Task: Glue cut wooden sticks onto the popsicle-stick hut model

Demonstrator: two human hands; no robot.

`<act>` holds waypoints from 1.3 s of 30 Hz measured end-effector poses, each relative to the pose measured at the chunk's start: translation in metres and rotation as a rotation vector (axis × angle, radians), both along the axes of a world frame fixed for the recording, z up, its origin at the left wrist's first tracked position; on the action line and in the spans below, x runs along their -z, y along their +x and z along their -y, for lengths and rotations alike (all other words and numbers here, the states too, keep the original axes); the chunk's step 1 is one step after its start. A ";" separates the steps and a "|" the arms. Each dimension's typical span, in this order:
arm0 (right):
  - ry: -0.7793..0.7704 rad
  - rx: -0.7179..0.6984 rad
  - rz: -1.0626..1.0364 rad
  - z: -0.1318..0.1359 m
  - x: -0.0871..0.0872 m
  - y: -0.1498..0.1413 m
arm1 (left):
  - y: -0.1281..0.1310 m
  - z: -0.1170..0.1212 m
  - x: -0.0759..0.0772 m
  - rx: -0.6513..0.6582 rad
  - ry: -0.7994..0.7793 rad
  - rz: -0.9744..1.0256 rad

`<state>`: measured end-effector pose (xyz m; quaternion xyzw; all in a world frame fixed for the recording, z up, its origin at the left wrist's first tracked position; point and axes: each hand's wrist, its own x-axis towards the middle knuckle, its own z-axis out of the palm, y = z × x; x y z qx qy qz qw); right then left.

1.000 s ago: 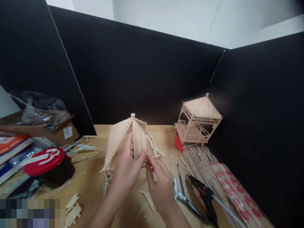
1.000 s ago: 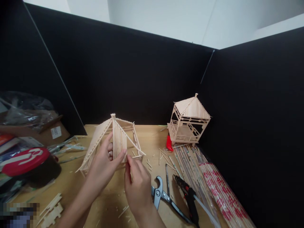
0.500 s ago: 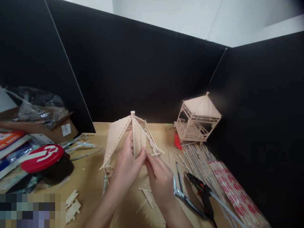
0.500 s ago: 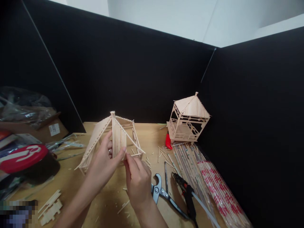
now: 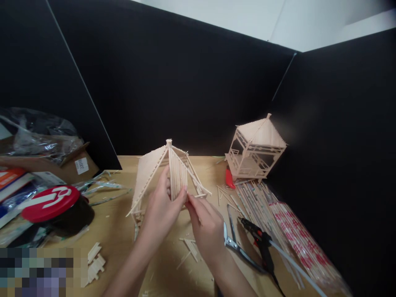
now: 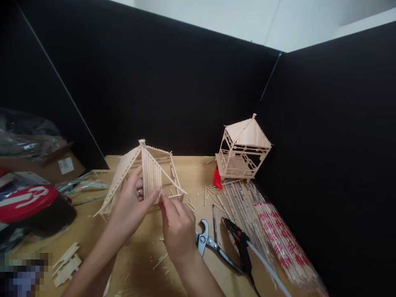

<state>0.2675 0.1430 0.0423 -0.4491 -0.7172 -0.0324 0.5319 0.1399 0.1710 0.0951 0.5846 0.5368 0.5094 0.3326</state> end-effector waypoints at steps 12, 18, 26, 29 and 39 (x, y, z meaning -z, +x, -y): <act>-0.025 0.019 0.014 0.003 0.002 0.001 | 0.001 0.000 -0.001 -0.008 0.012 0.010; -0.013 0.019 0.007 0.002 0.000 0.001 | 0.000 -0.001 0.000 0.019 -0.008 0.031; -0.031 0.035 0.045 0.001 0.003 0.001 | 0.000 0.001 0.001 0.004 -0.027 0.017; -0.031 0.029 0.050 0.002 0.003 0.001 | 0.002 0.002 -0.001 -0.013 -0.043 0.009; -0.040 0.025 0.057 0.001 0.001 0.001 | 0.003 0.002 -0.002 -0.015 -0.005 -0.003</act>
